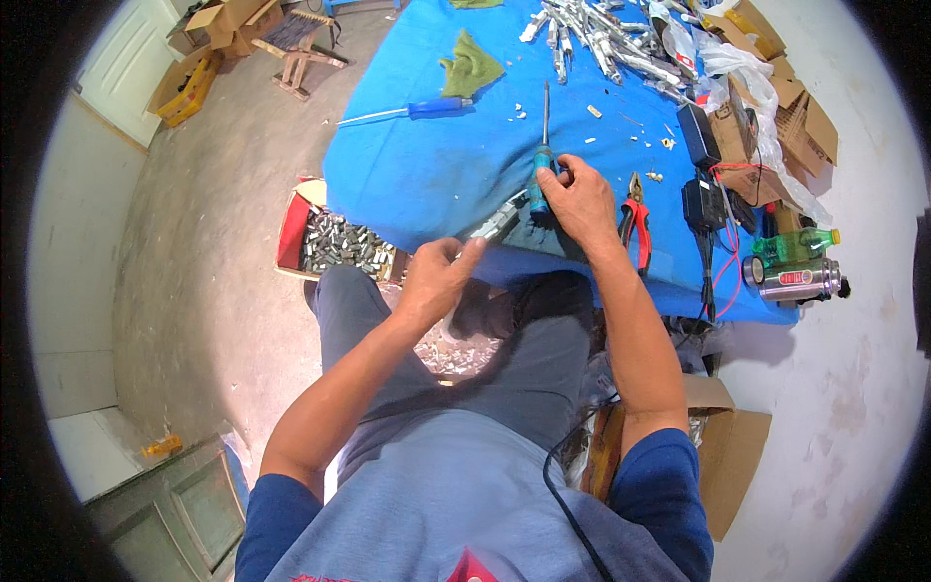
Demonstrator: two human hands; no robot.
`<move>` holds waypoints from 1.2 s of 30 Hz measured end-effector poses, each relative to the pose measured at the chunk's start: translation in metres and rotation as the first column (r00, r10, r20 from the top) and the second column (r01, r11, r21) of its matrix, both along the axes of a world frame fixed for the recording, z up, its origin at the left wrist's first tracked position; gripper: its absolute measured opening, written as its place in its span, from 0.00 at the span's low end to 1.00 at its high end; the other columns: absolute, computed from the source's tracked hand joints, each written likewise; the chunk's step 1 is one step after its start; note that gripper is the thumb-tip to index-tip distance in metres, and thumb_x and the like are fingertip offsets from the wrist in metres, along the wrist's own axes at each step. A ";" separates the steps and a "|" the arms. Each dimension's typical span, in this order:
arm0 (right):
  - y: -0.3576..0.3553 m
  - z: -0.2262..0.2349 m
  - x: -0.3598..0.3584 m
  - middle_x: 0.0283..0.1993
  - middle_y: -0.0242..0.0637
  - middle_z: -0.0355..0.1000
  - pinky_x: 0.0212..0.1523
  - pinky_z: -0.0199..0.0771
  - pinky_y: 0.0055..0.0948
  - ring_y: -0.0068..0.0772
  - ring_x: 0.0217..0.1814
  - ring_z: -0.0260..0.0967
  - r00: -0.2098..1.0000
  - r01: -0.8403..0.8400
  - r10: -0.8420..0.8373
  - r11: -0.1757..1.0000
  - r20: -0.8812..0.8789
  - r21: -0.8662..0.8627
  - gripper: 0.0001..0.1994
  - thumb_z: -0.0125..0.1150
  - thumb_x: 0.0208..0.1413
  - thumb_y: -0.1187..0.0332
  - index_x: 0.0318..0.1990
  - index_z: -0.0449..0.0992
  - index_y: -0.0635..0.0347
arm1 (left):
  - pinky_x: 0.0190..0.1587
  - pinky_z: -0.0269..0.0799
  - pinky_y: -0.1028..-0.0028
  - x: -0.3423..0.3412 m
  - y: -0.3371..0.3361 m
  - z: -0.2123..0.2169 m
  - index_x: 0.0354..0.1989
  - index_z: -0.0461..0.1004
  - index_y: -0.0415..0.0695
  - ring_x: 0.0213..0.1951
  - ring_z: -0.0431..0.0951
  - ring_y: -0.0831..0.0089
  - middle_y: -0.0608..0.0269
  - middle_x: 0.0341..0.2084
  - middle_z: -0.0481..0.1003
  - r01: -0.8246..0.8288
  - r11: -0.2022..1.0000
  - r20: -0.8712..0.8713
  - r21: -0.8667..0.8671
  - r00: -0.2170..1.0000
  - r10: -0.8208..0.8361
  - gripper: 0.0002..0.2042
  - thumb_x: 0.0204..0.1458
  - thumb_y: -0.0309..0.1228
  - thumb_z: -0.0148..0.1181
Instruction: The person assembles metal components by hand and using tools. They pick up a metal tube, insert a small component into the end, use a screwdriver to press it into place, and then use pliers to adjust the metal fitting.
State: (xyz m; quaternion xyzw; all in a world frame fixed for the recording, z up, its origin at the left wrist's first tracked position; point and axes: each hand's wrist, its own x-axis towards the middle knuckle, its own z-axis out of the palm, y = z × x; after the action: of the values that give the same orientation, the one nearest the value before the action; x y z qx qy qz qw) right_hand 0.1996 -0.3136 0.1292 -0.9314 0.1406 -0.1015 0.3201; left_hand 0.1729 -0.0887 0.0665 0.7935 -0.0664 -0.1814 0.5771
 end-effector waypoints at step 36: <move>-0.014 0.048 -0.211 0.44 0.36 0.76 0.44 0.71 0.25 0.22 0.41 0.71 0.990 -0.028 0.087 0.890 -0.108 0.454 0.20 0.67 0.54 0.66 0.53 0.75 0.66 | 0.18 0.49 0.76 -0.002 -0.005 0.004 0.21 0.66 0.46 0.15 0.58 0.78 0.66 0.17 0.64 -0.060 0.889 -0.501 -0.454 0.842 -0.200 0.25 0.58 0.55 0.55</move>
State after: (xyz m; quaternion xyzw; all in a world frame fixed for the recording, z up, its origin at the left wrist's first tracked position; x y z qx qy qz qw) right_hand -0.0113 -0.3280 0.1767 -0.8399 0.1525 0.0023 0.5209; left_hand 0.1707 -0.0935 0.0705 0.5514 0.0268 -0.3961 0.7337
